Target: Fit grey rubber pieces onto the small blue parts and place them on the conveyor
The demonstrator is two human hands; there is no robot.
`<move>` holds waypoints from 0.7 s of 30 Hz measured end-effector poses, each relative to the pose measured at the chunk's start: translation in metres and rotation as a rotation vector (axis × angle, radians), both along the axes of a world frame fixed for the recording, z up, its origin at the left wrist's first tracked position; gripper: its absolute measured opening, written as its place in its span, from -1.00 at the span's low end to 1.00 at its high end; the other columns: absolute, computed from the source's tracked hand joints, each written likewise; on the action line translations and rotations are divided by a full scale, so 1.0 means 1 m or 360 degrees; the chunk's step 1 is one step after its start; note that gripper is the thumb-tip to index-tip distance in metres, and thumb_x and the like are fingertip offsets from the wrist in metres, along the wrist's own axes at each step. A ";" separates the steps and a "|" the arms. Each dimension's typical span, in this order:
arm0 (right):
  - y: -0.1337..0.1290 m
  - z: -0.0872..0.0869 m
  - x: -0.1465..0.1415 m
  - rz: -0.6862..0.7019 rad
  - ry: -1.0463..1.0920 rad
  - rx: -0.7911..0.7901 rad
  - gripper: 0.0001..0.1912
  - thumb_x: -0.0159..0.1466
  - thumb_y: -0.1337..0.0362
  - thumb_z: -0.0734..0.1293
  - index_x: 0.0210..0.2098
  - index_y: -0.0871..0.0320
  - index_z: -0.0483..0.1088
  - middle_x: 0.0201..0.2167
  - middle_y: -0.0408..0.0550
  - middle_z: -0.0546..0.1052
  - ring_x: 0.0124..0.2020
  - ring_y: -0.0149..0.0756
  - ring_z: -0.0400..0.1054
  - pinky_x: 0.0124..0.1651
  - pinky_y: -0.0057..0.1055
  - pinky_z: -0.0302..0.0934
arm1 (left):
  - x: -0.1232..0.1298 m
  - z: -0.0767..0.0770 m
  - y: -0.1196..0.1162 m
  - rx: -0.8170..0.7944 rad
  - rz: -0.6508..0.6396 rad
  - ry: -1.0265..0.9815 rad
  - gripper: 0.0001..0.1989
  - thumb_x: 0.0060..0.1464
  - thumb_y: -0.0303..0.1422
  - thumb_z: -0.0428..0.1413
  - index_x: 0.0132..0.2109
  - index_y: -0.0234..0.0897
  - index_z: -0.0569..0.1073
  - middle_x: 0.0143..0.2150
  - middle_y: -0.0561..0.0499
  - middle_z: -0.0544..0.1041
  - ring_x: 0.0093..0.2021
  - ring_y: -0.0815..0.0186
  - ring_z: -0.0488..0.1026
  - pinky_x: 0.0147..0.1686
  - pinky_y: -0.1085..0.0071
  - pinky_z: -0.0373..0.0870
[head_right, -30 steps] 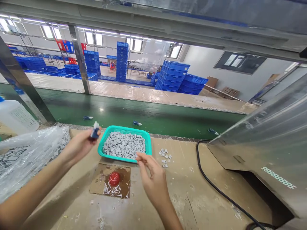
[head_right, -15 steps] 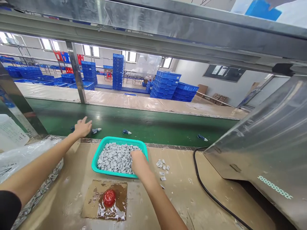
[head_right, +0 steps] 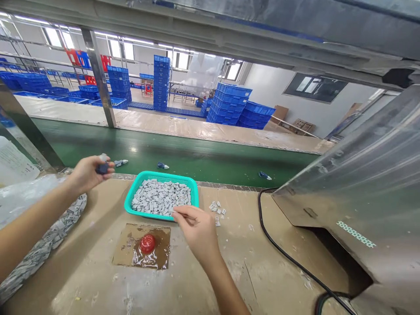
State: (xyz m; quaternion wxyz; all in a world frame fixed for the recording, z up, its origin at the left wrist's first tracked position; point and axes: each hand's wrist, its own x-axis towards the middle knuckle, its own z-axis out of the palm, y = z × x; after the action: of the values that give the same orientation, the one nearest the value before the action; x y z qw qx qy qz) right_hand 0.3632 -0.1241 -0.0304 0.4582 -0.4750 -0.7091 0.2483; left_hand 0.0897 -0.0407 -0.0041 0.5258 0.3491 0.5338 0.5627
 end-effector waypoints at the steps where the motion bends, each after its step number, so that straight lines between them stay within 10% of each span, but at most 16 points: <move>1: -0.007 0.003 -0.006 0.0047 -0.0014 0.0139 -0.89 0.13 0.38 0.29 -0.39 0.19 0.48 -0.44 -0.03 0.53 -0.41 -0.28 0.44 -0.32 -0.40 0.41 | 0.017 0.002 -0.020 -0.0026 -0.0175 0.0008 -0.94 -0.10 -0.47 0.08 -0.39 -0.35 0.33 -0.53 0.10 0.27 -0.59 0.49 0.17 -0.63 0.55 0.05; 6: -0.031 0.014 -0.025 0.0234 -0.0159 0.0729 -0.80 0.14 0.53 0.27 -0.34 0.15 0.46 -0.40 -0.04 0.49 -0.36 -0.34 0.39 -0.32 -0.44 0.35 | 0.083 0.007 -0.092 0.0088 -0.1172 0.0301 -0.85 -0.06 -0.31 0.10 -0.37 -0.32 0.36 -0.52 0.12 0.27 -0.52 0.48 0.17 -0.52 0.55 0.10; 21: -0.039 -0.010 -0.008 0.0450 -0.0290 0.0435 -0.81 0.16 0.54 0.24 -0.32 0.17 0.41 -0.37 -0.02 0.46 -0.33 -0.33 0.32 -0.31 -0.38 0.30 | 0.082 -0.029 -0.114 0.0061 -0.1092 0.0349 -0.83 -0.06 -0.31 0.06 -0.29 -0.29 0.34 -0.40 0.07 0.33 -0.42 0.42 0.21 -0.42 0.49 0.15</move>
State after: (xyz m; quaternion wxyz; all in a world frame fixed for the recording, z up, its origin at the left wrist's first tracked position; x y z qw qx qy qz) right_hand 0.3553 -0.1636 -0.0399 0.4129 -0.3248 -0.8342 0.1676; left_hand 0.1721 -0.1542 -0.0332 0.6171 0.5761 0.4282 0.3225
